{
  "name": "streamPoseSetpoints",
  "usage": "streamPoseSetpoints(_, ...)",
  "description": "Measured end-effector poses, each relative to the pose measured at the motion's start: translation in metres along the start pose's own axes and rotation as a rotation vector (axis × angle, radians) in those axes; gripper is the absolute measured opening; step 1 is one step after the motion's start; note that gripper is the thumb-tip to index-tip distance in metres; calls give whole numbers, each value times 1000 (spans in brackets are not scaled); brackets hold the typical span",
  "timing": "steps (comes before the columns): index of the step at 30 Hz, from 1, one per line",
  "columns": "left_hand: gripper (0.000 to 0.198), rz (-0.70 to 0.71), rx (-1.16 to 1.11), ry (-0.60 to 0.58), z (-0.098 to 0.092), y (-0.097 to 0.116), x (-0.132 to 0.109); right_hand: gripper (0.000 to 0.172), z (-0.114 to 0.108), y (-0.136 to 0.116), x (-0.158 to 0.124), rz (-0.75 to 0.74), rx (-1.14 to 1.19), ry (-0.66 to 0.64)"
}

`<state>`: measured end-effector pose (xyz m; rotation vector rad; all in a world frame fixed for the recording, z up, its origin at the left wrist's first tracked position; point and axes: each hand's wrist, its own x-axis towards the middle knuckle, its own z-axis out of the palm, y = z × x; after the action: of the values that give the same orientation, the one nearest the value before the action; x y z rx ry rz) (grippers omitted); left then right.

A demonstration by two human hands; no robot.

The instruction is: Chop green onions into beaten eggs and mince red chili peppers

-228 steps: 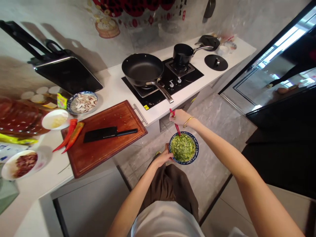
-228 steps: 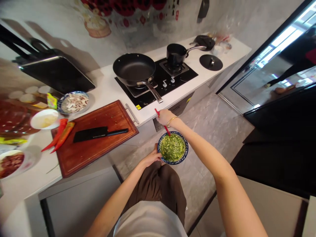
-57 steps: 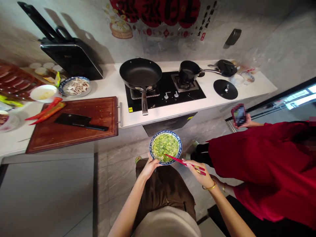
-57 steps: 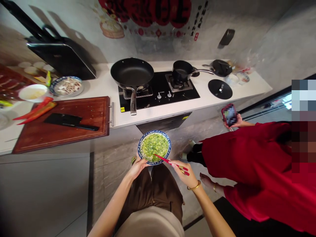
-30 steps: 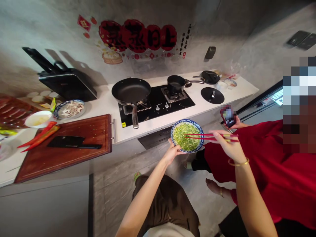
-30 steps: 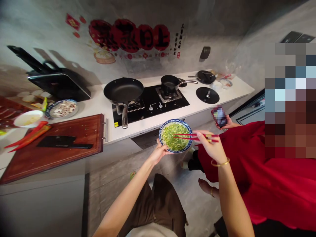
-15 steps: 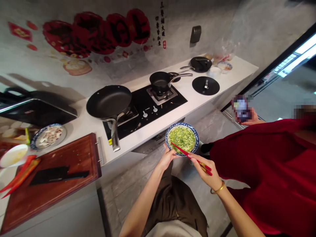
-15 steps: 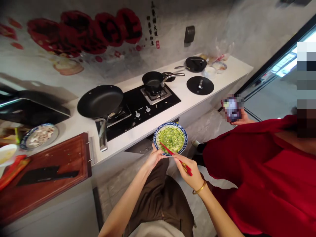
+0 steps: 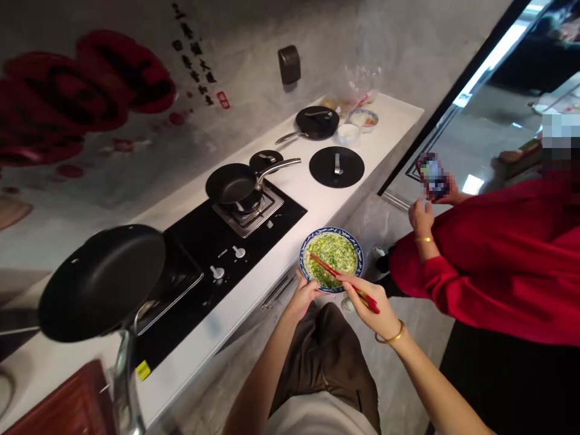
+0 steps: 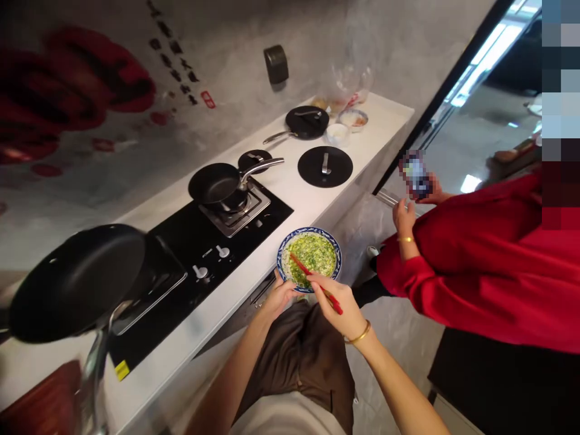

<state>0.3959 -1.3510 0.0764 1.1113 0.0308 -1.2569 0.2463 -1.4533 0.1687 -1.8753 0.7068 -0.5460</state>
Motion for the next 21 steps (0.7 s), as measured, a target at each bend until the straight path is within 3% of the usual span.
streamPoseSetpoints(5, 60, -26, 47, -58, 34, 14, 46, 26, -19, 16, 40, 58, -49, 145)
streamPoseSetpoints(11, 60, -29, 35, -62, 76, 15, 105, 27, -56, 48, 95, 58, -58, 198)
streamPoseSetpoints(21, 66, 62, -40, 34, 171, 2, 210, 27, -159, 116, 194, -26, -4, -58)
